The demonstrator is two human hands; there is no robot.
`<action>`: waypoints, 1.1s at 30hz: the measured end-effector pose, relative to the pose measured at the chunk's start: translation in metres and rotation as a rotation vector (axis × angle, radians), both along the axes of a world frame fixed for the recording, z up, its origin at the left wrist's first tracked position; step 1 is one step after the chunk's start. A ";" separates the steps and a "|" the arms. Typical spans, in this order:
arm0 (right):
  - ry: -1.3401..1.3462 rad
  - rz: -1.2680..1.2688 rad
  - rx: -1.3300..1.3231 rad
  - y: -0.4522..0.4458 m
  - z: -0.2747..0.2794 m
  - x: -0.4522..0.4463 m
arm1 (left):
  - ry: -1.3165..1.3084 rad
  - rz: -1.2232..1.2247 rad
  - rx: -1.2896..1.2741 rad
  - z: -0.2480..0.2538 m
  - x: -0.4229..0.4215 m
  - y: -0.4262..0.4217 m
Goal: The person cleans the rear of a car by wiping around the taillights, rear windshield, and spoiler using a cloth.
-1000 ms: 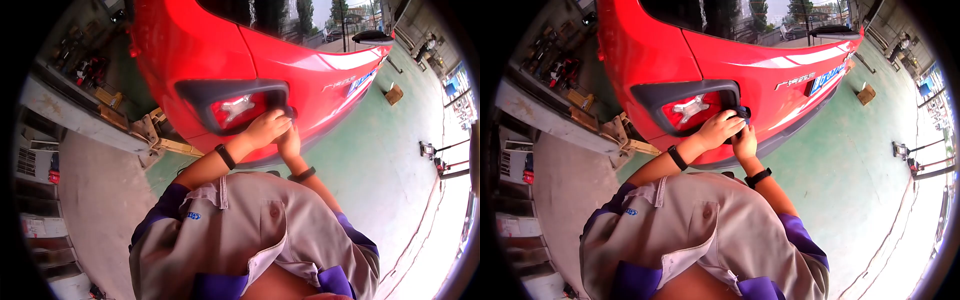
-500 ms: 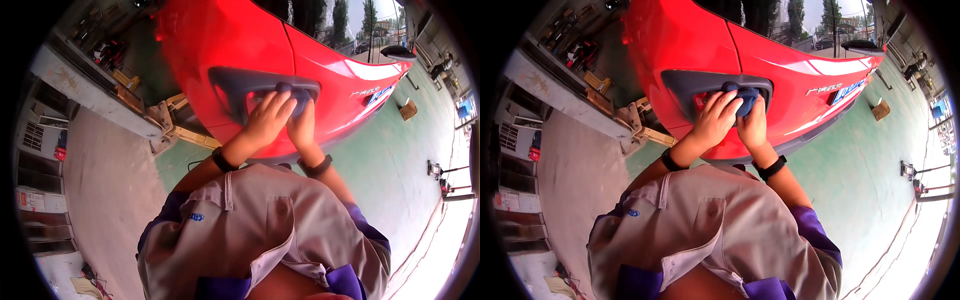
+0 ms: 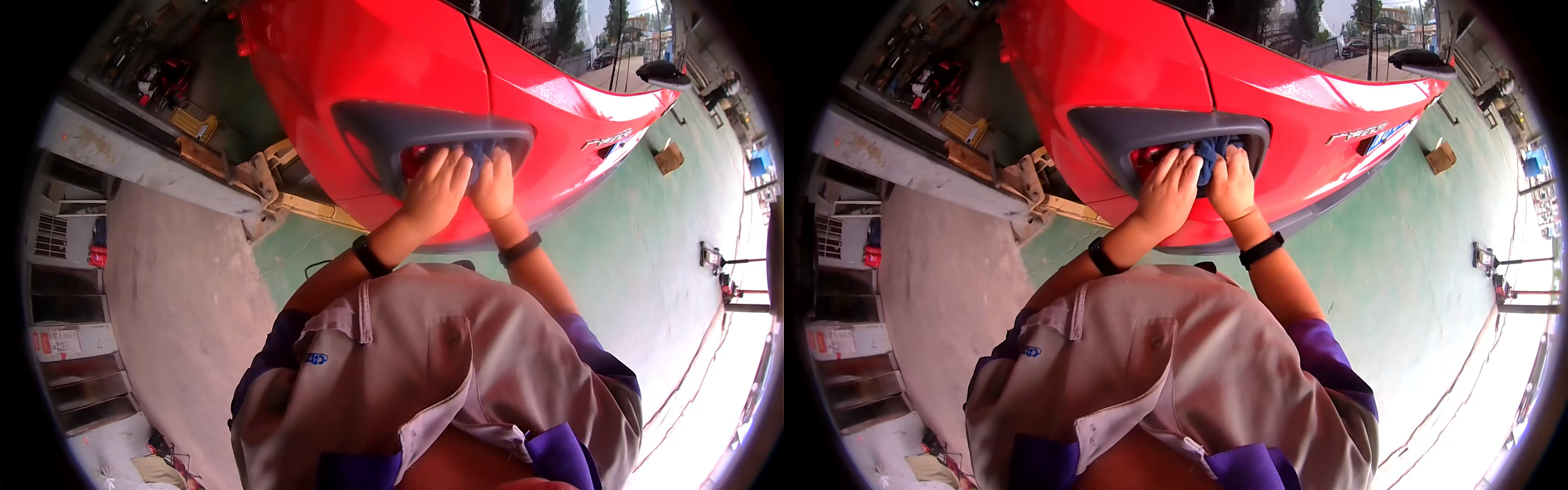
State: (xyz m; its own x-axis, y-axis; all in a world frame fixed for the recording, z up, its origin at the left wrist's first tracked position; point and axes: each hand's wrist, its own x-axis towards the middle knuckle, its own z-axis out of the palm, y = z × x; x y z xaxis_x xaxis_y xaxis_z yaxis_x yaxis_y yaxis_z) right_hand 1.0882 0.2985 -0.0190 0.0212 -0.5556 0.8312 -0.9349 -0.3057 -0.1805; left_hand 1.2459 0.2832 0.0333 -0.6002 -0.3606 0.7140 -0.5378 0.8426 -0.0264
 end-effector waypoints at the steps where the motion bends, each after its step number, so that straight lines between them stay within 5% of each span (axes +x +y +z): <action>1: -0.009 -0.009 0.042 0.005 -0.007 0.000 | -0.012 0.010 -0.006 -0.003 -0.003 -0.001; 5: -0.064 -0.026 0.133 0.024 -0.034 0.007 | -0.261 0.016 0.141 -0.019 -0.011 0.002; 14: -0.148 0.001 0.364 0.032 -0.009 0.007 | -0.080 0.017 0.296 -0.029 -0.012 0.009; 20: -0.212 0.134 0.112 0.021 0.031 0.010 | 0.197 -0.091 0.427 -0.009 0.010 0.014; 24: -0.300 0.226 -0.030 0.005 0.065 0.031 | 0.253 -0.010 0.191 0.034 0.033 0.024; 33: -0.107 0.327 -0.076 -0.001 0.054 0.074 | 0.299 0.105 0.073 0.001 0.083 0.034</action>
State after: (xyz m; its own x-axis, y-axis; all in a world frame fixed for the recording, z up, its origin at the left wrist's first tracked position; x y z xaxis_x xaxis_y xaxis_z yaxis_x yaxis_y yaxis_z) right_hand 1.1623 0.2974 0.0348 0.0979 -0.4700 0.8772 -0.7621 -0.6022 -0.2376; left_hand 1.3287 0.3171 0.0341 -0.3245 -0.4661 0.8231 -0.5971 0.7758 0.2039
